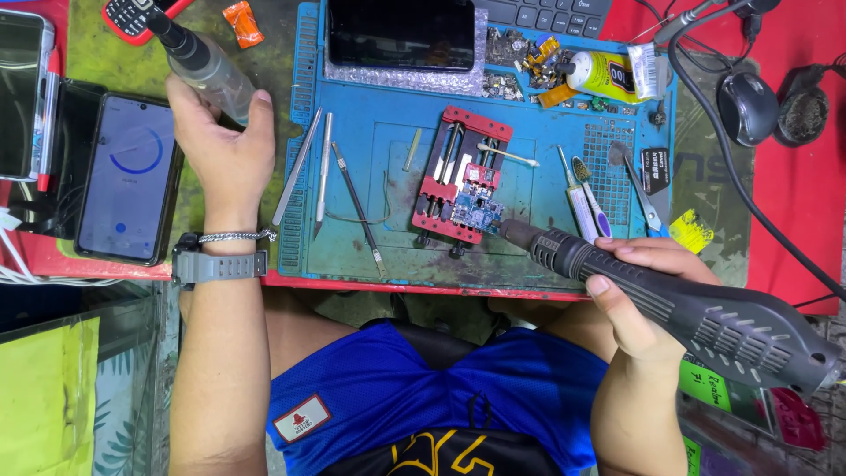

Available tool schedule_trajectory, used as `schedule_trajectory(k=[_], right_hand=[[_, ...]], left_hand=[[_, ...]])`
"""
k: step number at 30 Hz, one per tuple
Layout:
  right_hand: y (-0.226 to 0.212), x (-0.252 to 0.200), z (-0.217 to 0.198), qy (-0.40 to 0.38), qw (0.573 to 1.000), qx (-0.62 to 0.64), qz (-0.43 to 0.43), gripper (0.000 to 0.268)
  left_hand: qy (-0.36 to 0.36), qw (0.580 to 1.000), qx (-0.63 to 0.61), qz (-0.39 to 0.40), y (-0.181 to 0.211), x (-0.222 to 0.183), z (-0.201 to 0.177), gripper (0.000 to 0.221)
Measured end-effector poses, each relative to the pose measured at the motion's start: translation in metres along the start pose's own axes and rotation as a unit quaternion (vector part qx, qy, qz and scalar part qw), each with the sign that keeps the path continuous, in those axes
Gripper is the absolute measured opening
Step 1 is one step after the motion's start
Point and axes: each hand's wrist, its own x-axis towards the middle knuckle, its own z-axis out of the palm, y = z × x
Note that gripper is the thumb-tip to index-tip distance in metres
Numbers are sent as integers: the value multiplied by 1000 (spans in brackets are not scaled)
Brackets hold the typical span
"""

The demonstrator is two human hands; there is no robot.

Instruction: The person is repairing a mobile phone circuit board by heating it with a heat gun and applying a substance from a syringe.

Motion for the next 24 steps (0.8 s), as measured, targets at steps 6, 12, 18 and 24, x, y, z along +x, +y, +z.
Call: schedule_trajectory(k=[6, 12, 18, 24], right_hand=[[5, -2, -2, 16, 1000, 10, 11, 29], [7, -2, -2, 12, 1000, 4, 3, 30], [3, -2, 0, 12, 1000, -1, 9, 29], [19, -5, -12, 44, 993, 107, 17, 32]], left_hand=[[2, 1000, 5, 3, -1, 0, 0, 37], [-1, 1000, 0, 5, 0, 1, 0, 36], [3, 1000, 8, 0, -3, 0, 0, 36], [3, 1000, 14, 5, 1, 1, 0, 35]])
